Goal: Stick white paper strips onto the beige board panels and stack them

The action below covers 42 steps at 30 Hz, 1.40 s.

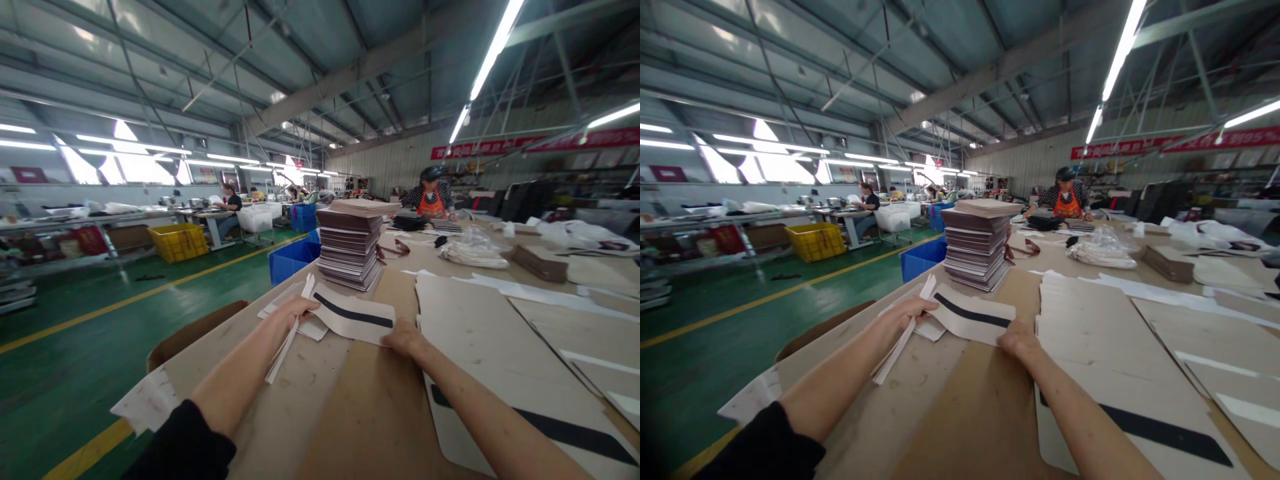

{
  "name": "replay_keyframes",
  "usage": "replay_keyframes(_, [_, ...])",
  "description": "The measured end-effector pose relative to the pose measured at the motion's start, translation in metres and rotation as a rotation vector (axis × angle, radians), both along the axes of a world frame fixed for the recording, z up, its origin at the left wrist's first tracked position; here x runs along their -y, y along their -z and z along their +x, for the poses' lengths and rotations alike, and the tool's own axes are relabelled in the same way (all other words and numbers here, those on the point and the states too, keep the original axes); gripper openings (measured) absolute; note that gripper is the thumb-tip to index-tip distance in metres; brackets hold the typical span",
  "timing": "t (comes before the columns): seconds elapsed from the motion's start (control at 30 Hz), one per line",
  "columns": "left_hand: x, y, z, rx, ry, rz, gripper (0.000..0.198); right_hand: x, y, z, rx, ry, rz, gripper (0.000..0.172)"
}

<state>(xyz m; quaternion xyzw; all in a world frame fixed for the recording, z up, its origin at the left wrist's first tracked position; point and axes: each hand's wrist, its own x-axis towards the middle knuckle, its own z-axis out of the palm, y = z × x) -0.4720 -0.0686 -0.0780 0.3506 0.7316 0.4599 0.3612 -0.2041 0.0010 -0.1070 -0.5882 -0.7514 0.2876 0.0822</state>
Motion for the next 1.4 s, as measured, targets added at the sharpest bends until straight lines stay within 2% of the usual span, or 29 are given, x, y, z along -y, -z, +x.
replay_keyframes(0.13, [0.039,-0.020,0.006,-0.001,0.056,0.060,0.026,0.015,0.000,-0.003,-0.174,0.003,-0.176,0.030])
replay_keyframes(0.23, [0.063,-0.046,0.021,-0.017,0.087,0.176,0.020,0.031,-0.002,-0.006,-0.342,0.039,-0.335,0.033])
replay_keyframes(0.37, [0.087,-0.094,0.050,-0.019,0.164,0.311,0.029,0.064,-0.008,-0.007,-0.615,0.036,-0.551,0.031])
replay_keyframes(0.5, [0.110,-0.146,0.085,-0.009,0.270,0.409,0.032,0.108,-0.017,0.000,-0.892,0.011,-0.723,0.012])
replay_keyframes(0.57, [0.122,-0.167,0.103,0.005,0.334,0.445,0.032,0.131,-0.020,0.007,-1.031,0.022,-0.764,0.015])
replay_keyframes(0.73, [0.145,-0.203,0.146,0.039,0.475,0.523,0.030,0.187,-0.020,0.040,-1.311,0.142,-0.786,0.028])
replay_keyframes(0.83, [0.158,-0.218,0.166,0.090,0.573,0.605,0.031,0.215,-0.028,0.076,-1.570,0.091,-0.849,0.031])
replay_keyframes(0.9, [0.167,-0.222,0.176,0.124,0.599,0.639,0.033,0.232,-0.038,0.107,-1.724,0.091,-0.743,0.027])
replay_keyframes(0.97, [0.175,-0.218,0.183,0.119,0.573,0.621,0.032,0.247,-0.046,0.144,-1.752,0.179,-0.524,0.028])
replay_keyframes(1.0, [0.179,-0.212,0.185,0.089,0.544,0.596,0.030,0.255,-0.048,0.164,-1.710,0.223,-0.422,0.031])
replay_keyframes(1.07, [0.187,-0.187,0.189,-0.031,0.475,0.503,0.027,0.269,-0.045,0.203,-1.549,0.281,-0.291,0.040])
replay_keyframes(1.13, [0.194,-0.149,0.194,-0.163,0.427,0.342,0.026,0.281,-0.032,0.238,-1.344,0.369,-0.227,0.051])
replay_keyframes(1.2, [0.203,-0.101,0.201,-0.217,0.433,0.164,0.023,0.293,-0.013,0.266,-1.124,0.493,-0.170,0.063])
replay_keyframes(1.27, [0.212,-0.051,0.209,-0.202,0.455,0.069,0.016,0.302,0.007,0.284,-0.920,0.568,-0.106,0.069])
replay_keyframes(1.33, [0.220,-0.009,0.216,-0.206,0.439,0.003,0.014,0.310,0.020,0.294,-0.729,0.570,-0.048,0.064])
replay_keyframes(1.4, [0.224,0.021,0.220,-0.210,0.433,-0.042,0.015,0.313,0.026,0.298,-0.549,0.543,0.017,0.053])
